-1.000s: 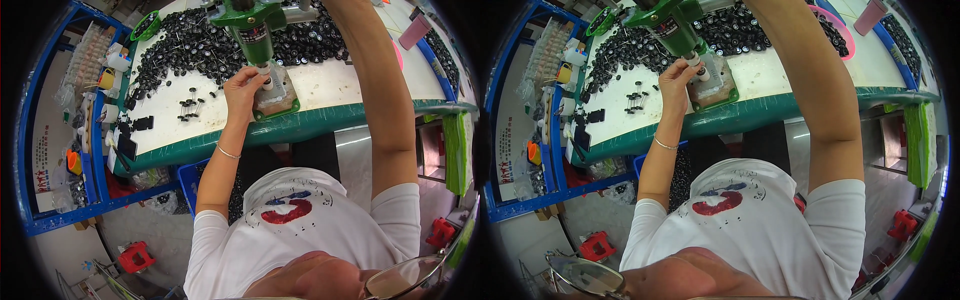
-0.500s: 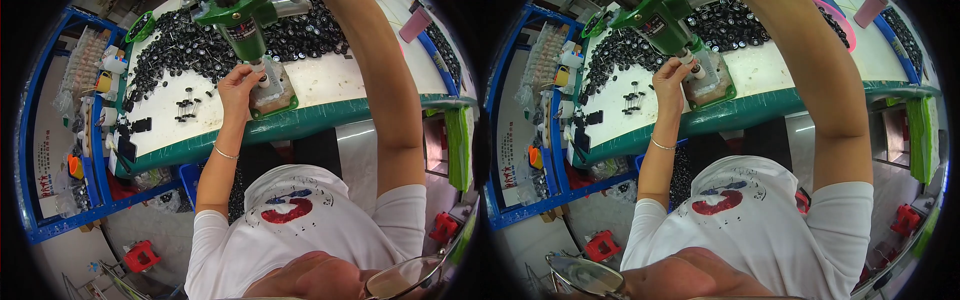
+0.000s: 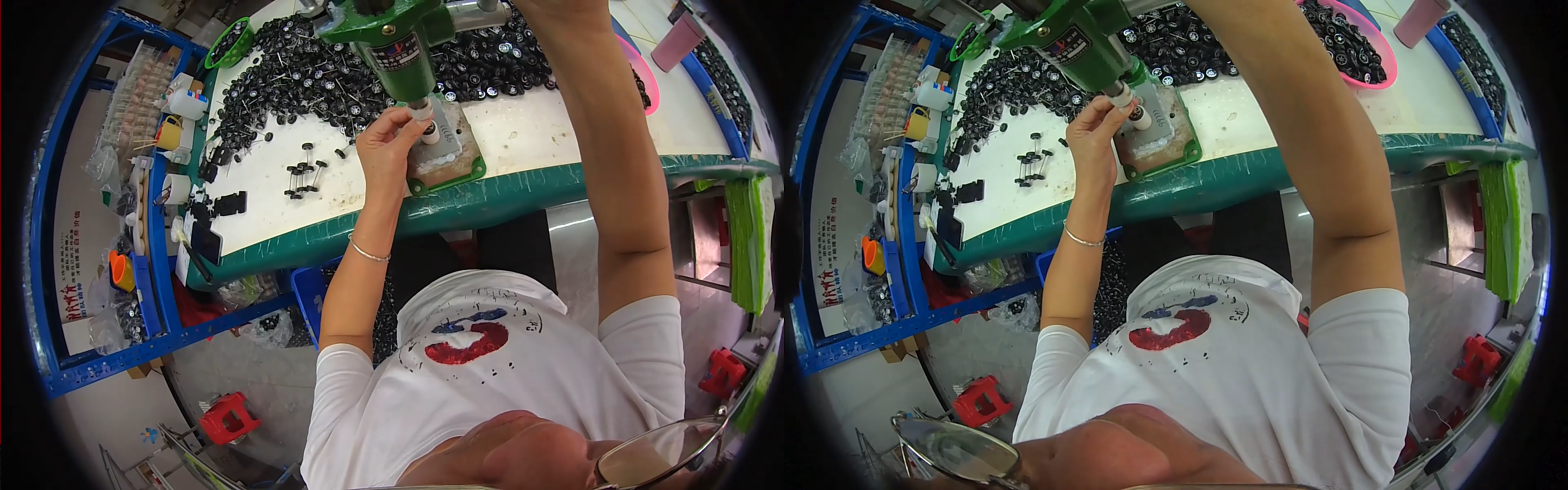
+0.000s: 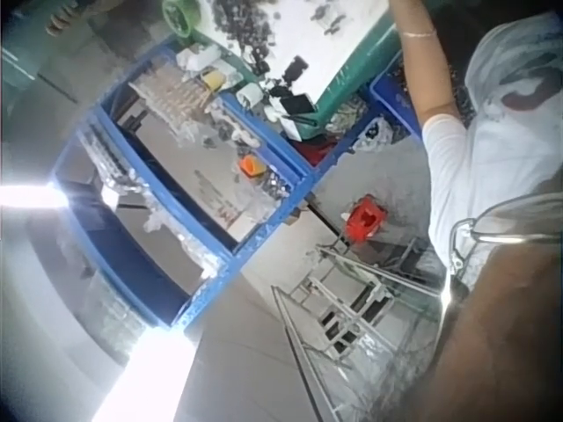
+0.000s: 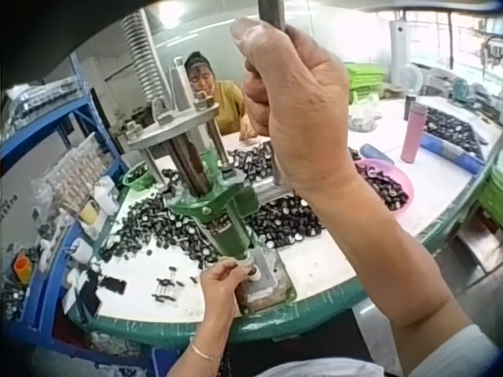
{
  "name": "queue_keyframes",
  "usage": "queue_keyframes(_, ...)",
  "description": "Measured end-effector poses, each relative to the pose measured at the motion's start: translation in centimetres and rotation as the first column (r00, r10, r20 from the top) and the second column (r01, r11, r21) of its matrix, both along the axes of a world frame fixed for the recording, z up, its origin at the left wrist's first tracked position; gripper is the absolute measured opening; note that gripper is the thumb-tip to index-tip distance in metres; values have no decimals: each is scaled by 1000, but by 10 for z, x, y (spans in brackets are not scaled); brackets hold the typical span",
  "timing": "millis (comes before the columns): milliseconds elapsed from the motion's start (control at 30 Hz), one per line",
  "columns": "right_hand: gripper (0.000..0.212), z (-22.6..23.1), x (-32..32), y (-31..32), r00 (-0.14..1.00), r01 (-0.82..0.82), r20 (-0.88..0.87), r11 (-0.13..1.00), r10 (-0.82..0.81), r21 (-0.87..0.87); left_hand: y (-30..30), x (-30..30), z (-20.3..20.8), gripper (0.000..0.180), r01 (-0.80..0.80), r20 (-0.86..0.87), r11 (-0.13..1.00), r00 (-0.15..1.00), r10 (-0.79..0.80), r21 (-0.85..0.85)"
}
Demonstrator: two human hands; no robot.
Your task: The person assembles small black plastic components by hand, pressing them together with a manual press at a workbench.
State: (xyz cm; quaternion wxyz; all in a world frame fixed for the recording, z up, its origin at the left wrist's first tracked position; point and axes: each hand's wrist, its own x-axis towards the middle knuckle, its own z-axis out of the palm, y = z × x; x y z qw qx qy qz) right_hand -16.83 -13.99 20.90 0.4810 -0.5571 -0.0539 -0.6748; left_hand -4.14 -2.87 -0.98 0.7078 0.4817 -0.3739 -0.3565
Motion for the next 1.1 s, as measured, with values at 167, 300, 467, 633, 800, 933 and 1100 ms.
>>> queue_keyframes(167, 17, -8, -2, 9, 999, 1, 37, 998, 2, -69, 0, 3, -6, 11, -31, 37, 999, 999, 32, -19)
queue_keyframes(300, 16, -21, -12, 16, 888, -321, 352, 947, 297, 12, -3, 0, -6, 13, 9, 14, 1000, 1000, -8, -8)
queue_keyframes(467, 21, -15, 3, 21, 648, -650, 553, 759, 524, 42, 0, 1, -6, 13, -17, -36, 1000, 999, 18, 16)
queue_keyframes(633, 27, 1, -2, 5, 879, -446, 259, 883, 400, 148, -2, -3, -4, 15, -9, -65, 1000, 998, 9, 6)
queue_keyframes(800, 24, 16, 29, -38, 949, 72, -314, 954, 25, 291, -1, 2, -5, 15, -58, -130, 998, 990, 56, -4)
queue_keyframes(933, 21, 0, 34, -66, 922, -24, -358, 946, 145, 323, 10, 33, -4, 15, -205, -42, 978, 978, 206, 29)
queue_keyframes(1100, 33, -28, 13, -53, 866, 270, -491, 915, -96, 298, 50, 109, 7, 19, -573, 699, 777, 667, 257, 260)
